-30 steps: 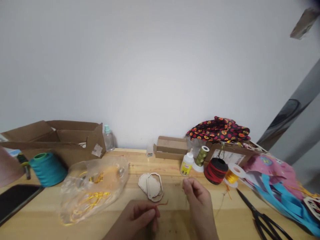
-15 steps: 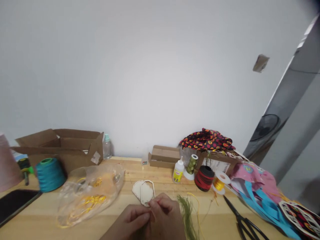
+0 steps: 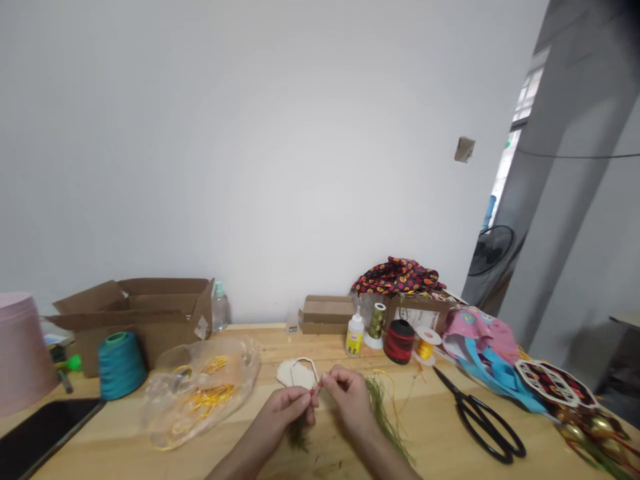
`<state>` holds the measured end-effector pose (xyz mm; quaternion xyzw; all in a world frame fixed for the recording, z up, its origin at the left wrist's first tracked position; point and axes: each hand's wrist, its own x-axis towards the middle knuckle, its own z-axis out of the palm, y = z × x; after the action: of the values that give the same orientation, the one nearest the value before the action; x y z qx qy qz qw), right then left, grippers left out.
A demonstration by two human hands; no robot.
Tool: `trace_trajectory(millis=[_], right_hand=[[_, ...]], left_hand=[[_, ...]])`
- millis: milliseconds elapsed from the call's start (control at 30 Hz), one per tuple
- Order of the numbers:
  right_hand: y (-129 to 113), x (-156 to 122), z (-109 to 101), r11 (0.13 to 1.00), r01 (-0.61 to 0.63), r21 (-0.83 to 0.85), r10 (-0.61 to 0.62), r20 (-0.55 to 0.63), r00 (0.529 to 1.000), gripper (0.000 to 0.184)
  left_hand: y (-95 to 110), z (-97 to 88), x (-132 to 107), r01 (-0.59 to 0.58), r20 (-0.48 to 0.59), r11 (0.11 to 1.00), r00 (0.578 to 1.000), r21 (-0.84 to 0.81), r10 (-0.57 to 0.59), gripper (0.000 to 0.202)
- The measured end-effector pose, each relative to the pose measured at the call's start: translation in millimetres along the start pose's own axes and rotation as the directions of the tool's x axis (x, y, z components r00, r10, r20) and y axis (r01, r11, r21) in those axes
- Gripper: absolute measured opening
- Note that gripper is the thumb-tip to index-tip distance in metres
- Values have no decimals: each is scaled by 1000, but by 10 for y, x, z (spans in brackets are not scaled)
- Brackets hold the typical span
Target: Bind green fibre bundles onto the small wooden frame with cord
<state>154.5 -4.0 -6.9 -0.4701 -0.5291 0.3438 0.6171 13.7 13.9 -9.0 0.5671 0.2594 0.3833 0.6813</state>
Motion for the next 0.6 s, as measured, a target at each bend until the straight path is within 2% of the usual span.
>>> trace_trajectory(millis=[167,300,433,600], right_hand=[[-44,11,-57,997,-53,58,55,-31,998,34],[-85,25,-91,989,-110,100,110,3,994,35],[-228,82,-80,975,-178,130,166,99,981,34],[-366,161,-90,961,-225,163,193,194,962,29]], left_hand=[[60,68,-29,76,12,978,997,-194,-75,25],[46,64,-33,159,40,964,987,-212,-154,22],[33,43,-46,294,93,934,955,-204,-281,23],[85,83,-74,265,23,944,964,-197,-266,23]])
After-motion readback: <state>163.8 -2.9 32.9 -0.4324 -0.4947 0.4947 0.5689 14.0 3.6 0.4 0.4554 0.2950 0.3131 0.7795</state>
